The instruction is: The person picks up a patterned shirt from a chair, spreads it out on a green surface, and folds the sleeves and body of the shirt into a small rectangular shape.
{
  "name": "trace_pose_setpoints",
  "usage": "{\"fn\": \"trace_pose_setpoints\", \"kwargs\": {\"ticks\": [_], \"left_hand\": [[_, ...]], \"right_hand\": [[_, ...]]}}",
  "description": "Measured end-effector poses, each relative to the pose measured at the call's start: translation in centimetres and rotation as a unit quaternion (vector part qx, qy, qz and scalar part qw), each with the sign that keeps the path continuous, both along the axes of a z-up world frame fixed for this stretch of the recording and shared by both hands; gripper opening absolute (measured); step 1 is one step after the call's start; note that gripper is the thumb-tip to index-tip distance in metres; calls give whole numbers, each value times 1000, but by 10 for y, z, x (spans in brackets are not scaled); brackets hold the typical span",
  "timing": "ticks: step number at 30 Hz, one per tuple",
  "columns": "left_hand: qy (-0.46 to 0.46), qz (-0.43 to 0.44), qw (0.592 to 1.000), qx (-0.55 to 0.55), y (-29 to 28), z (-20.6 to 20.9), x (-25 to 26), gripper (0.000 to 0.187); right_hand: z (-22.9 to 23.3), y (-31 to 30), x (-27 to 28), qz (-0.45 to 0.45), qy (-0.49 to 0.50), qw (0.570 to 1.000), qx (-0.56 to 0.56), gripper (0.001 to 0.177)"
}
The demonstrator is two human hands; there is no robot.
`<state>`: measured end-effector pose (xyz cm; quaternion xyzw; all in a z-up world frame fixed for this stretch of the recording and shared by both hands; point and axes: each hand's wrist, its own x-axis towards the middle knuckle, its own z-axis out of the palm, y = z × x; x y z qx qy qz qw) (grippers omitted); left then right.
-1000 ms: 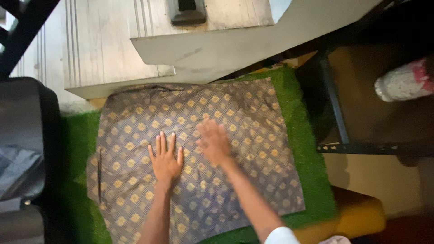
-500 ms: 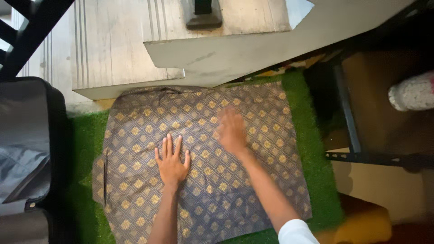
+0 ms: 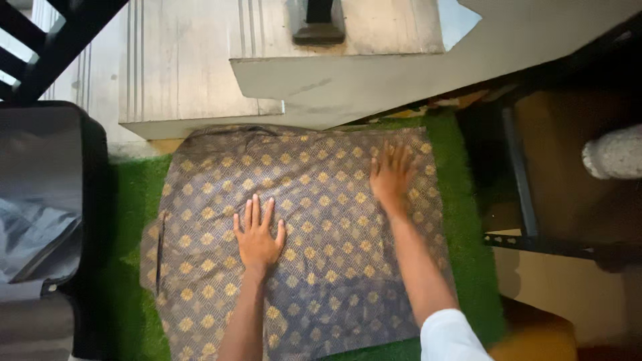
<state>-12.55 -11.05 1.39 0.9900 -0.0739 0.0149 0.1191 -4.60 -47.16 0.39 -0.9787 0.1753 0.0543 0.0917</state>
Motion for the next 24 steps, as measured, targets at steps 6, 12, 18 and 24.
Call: {"fn": "trace_pose_setpoints", "kwargs": {"ticks": [6,12,18,24], "left_hand": [[-30,-4,999,-36,-1,8,2,61],[-29,-6,999,-36,-2,11,-3,61],[10,-53,997,-48,7,1,2,74],[-23,-69,997,7,26,-5,-48,70]], "right_hand": [[-15,118,-141,151,-62,986,38,62],[6,85,-270,151,-39,988,3,64],[-1,-14,-324,-9,9,999,-43,67],[-26,-3,-335,-58,-18,997,-44,67]]}}
